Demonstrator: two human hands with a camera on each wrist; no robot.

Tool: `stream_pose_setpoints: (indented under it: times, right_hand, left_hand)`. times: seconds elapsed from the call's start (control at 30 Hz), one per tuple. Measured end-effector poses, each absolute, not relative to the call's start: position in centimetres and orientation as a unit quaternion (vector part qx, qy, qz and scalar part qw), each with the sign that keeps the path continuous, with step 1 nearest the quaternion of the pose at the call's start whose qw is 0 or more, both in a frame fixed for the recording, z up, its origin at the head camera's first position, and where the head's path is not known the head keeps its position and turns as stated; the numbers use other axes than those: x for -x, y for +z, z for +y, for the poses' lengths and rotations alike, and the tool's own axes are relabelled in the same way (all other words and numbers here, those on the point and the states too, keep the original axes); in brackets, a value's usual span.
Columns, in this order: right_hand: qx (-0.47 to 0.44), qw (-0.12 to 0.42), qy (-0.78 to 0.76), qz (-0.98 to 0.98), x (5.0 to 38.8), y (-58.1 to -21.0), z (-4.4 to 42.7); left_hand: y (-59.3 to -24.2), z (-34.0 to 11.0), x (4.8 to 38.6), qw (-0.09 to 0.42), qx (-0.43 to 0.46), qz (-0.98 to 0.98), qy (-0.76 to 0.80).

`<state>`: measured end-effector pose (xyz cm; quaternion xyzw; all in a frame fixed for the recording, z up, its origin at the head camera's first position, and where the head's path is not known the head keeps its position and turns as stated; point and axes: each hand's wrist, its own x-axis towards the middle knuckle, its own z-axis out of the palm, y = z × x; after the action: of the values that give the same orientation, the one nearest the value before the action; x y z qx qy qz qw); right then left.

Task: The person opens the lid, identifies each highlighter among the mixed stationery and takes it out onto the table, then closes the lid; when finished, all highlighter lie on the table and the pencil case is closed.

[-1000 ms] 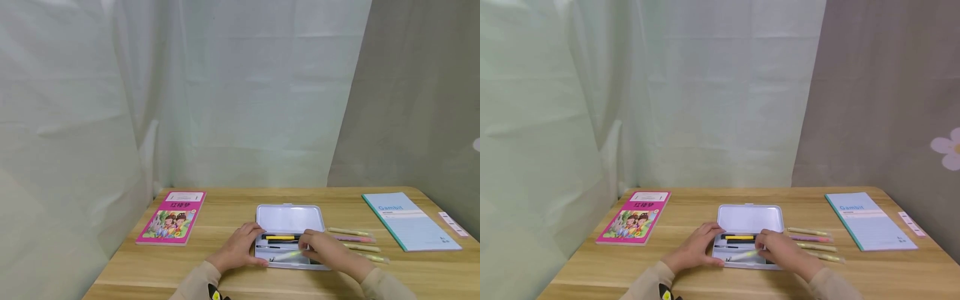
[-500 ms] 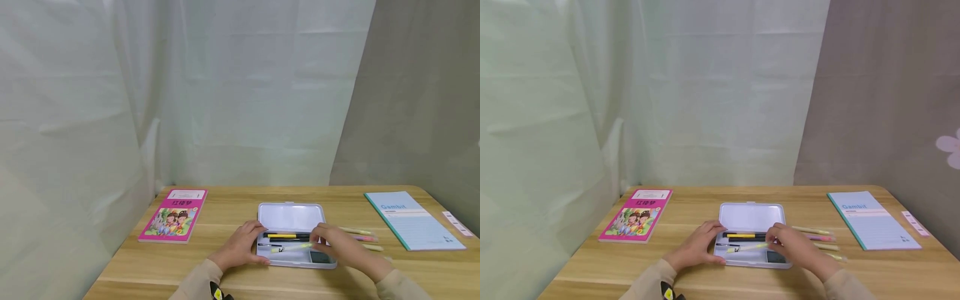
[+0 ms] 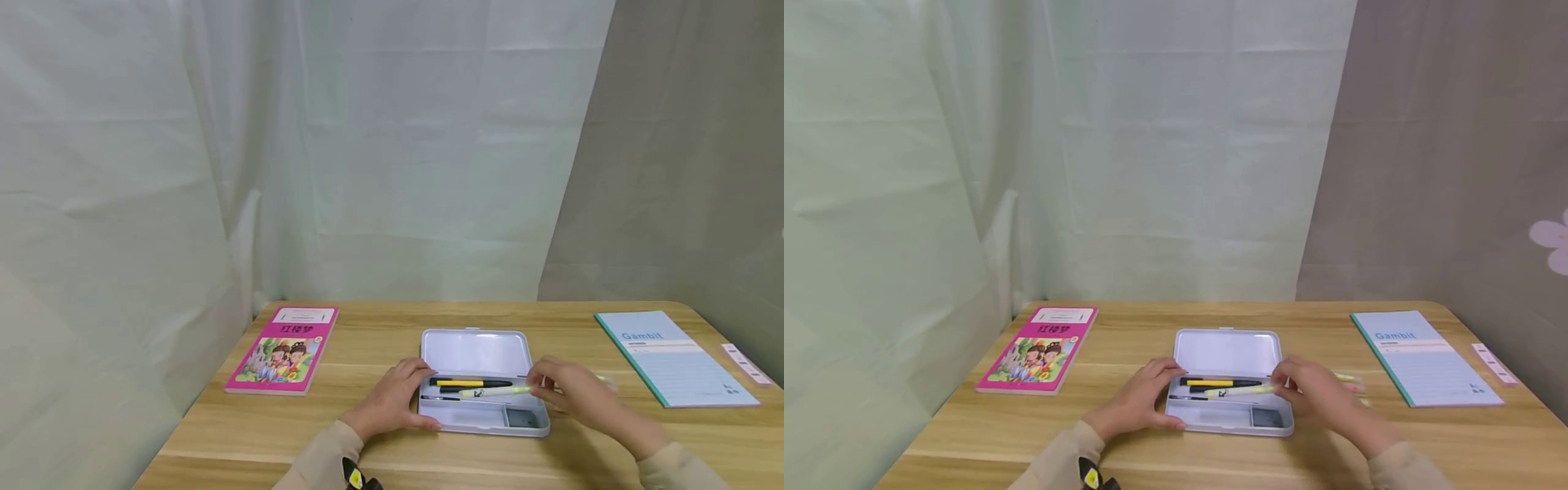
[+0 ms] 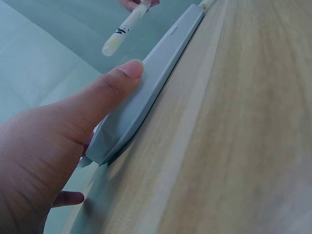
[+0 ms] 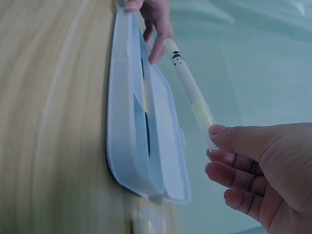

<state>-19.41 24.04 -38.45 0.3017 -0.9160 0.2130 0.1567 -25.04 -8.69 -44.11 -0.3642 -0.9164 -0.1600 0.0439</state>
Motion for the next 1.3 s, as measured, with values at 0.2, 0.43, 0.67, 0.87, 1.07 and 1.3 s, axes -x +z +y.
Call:
stream_pose_setpoints:
  times: [0.2, 0.43, 0.67, 0.87, 1.07, 1.3]
  right_hand:
    - [-0.301, 0.175, 0.224, -0.91, 19.7, -38.4, 25.8]
    - [-0.271, 0.157, 0.222, -0.924, 20.1, -38.1, 28.0]
    - [-0.235, 0.149, 0.221, -0.935, 20.5, -37.7, 30.0]
    - [-0.209, 0.137, 0.202, -0.947, 21.0, -37.7, 31.3]
    - [-0.186, 0.119, 0.203, -0.954, 21.5, -38.0, 32.6]
    - [-0.178, 0.105, 0.206, -0.957, 21.7, -38.6, 34.1]
  left_hand:
    - [-44.1, -8.7, 25.1, 0.045, 0.364, -0.917, -0.157]
    - [-44.0, -8.7, 25.0, 0.041, 0.362, -0.918, -0.156]
    - [-43.9, -8.7, 25.0, 0.04, 0.361, -0.919, -0.157]
    - [-43.9, -8.7, 24.9, 0.041, 0.361, -0.919, -0.157]
    - [-43.9, -8.6, 24.9, 0.039, 0.358, -0.92, -0.157]
    - [-43.8, -8.6, 24.9, 0.046, 0.364, -0.917, -0.156]
